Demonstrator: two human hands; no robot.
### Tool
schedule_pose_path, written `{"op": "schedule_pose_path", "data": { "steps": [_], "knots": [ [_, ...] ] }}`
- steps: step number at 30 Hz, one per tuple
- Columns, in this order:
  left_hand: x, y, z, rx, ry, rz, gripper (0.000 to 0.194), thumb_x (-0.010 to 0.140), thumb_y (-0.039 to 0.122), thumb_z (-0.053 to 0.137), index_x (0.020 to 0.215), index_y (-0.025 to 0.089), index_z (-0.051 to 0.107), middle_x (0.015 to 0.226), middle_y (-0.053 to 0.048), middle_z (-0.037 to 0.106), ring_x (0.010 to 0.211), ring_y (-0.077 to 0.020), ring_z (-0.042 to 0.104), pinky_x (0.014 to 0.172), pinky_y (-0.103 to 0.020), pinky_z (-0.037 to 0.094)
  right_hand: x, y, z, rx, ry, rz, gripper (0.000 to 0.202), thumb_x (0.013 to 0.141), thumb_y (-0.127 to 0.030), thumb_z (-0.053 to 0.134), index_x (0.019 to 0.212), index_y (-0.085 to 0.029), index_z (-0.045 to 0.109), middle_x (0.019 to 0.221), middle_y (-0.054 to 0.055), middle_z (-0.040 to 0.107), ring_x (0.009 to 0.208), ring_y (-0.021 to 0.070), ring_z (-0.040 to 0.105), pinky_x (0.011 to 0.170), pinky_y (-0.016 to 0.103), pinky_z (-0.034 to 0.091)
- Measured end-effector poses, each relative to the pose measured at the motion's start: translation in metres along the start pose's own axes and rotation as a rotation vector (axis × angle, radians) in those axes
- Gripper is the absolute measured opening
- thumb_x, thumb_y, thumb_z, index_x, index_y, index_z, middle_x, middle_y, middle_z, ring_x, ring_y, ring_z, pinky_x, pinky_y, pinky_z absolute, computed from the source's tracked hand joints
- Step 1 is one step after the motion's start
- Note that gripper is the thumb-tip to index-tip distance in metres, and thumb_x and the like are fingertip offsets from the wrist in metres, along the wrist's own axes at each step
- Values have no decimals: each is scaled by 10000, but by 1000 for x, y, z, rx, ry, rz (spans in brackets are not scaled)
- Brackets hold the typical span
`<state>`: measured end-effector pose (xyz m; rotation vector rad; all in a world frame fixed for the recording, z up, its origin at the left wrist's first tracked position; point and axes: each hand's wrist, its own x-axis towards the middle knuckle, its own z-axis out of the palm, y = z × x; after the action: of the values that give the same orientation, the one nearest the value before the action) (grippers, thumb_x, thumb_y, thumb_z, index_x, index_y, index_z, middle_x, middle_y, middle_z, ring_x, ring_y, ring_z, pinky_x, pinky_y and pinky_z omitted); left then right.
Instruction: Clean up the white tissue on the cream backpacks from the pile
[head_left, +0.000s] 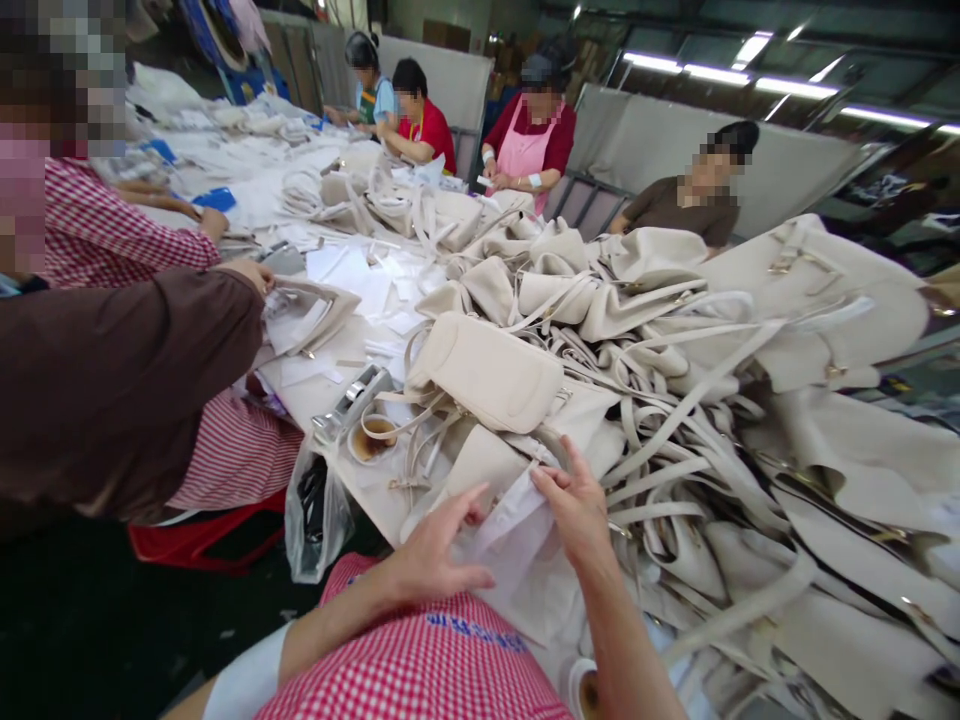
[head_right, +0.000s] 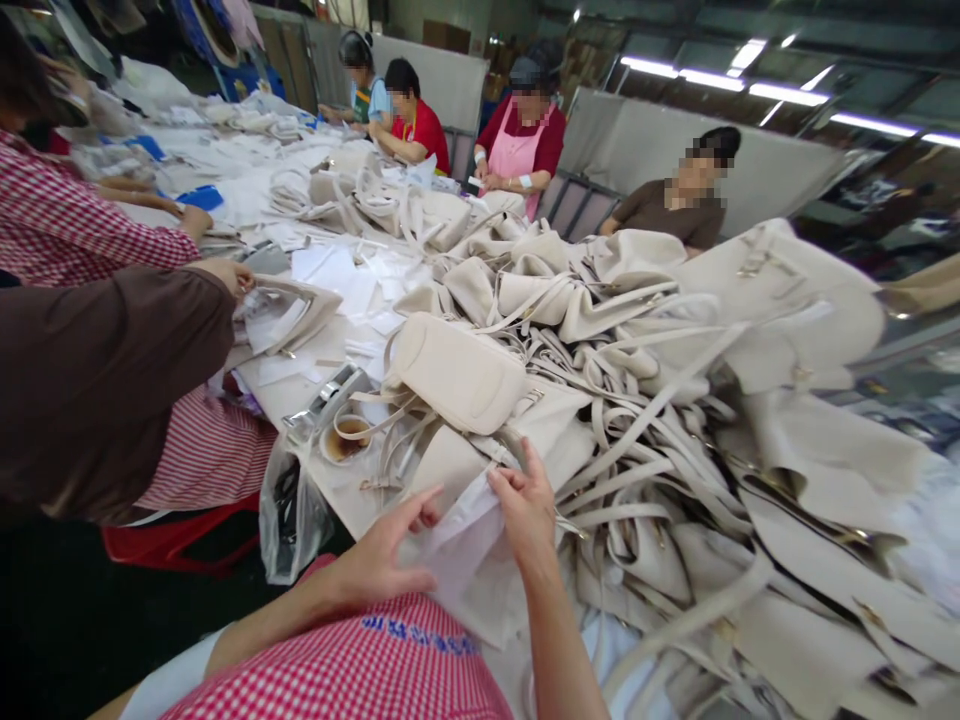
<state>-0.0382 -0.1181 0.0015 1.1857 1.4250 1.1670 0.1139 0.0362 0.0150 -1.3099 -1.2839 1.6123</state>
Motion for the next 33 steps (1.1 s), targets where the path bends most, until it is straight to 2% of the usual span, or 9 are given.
{"op": "schedule_pose_path", "data": {
  "steps": [3, 6, 11, 14, 18, 22, 26, 30, 33],
  "knots": [
    [20, 6, -6, -142, -39, -81, 521, 843, 393, 591, 1317, 176, 593, 1214, -109, 646, 1083, -249, 594, 886, -349, 473, 1, -2, -2, 24, -44, 1, 1093, 610, -389, 837, 1527, -150, 290, 666, -28, 674, 519, 119, 511, 506, 233, 414],
    [52, 12, 0, -155, -69, -145, 320, 831, 341, 554, 1033, 153, 717, 943, -68, 697, 827, -198, 612, 711, -287, 467, 1, -3, -2, 34, -60, 11, 1105, 601, -385, 832, 1528, -140, 283, 652, -30, 672, 515, 124, 512, 505, 235, 408],
    [86, 21, 19, -63, -229, -138, 172, 708, 269, 626, 585, 158, 578, 535, 55, 439, 522, -96, 383, 502, -232, 277, 0, -2, -7, 78, -55, 2, 1069, 611, -365, 824, 1518, -131, 308, 646, -48, 653, 506, 108, 477, 497, 223, 385],
    [88, 25, 30, -237, -240, -282, 186, 664, 319, 665, 615, 155, 593, 525, 64, 443, 489, -84, 365, 484, -229, 263, -14, -3, -15, 122, -11, 12, 988, 665, -409, 800, 1502, -150, 346, 638, -56, 630, 525, 120, 508, 506, 230, 416],
    [84, 27, 47, -449, -85, -415, 245, 595, 333, 733, 728, 131, 693, 629, 18, 598, 559, -106, 479, 530, -226, 342, -50, 3, -27, 166, -20, 137, 906, 738, -486, 760, 1492, -191, 355, 660, -32, 647, 544, 163, 584, 506, 268, 474],
    [82, 29, 61, -536, 20, -482, 276, 564, 331, 772, 735, 124, 707, 639, 2, 633, 558, -112, 506, 526, -226, 363, -75, 17, -26, 317, -40, 127, 995, 677, -383, 836, 1490, -249, 279, 869, 23, 734, 707, 213, 686, 653, 326, 557],
    [82, 34, 70, -622, 56, -496, 294, 546, 335, 802, 724, 131, 689, 634, -3, 642, 559, -119, 540, 514, -220, 375, -77, 26, -21, 319, 16, 101, 965, 636, -375, 858, 1438, -236, 339, 965, 62, 748, 796, 241, 710, 724, 366, 575],
    [84, 35, 80, -679, 165, -477, 351, 519, 374, 836, 688, 141, 635, 527, 48, 539, 453, -73, 436, 427, -198, 271, -84, 29, -26, 255, 113, 77, 740, 715, -520, 766, 1334, -223, 489, 1080, 95, 735, 925, 277, 711, 790, 387, 576],
    [85, 31, 87, -695, 208, -473, 422, 496, 434, 845, 688, 150, 599, 513, 64, 503, 422, -55, 379, 402, -196, 200, -95, 39, -31, 177, 184, 28, 742, 693, -518, 793, 1314, -235, 500, 1066, 90, 739, 940, 287, 707, 777, 391, 574]
  ]
}}
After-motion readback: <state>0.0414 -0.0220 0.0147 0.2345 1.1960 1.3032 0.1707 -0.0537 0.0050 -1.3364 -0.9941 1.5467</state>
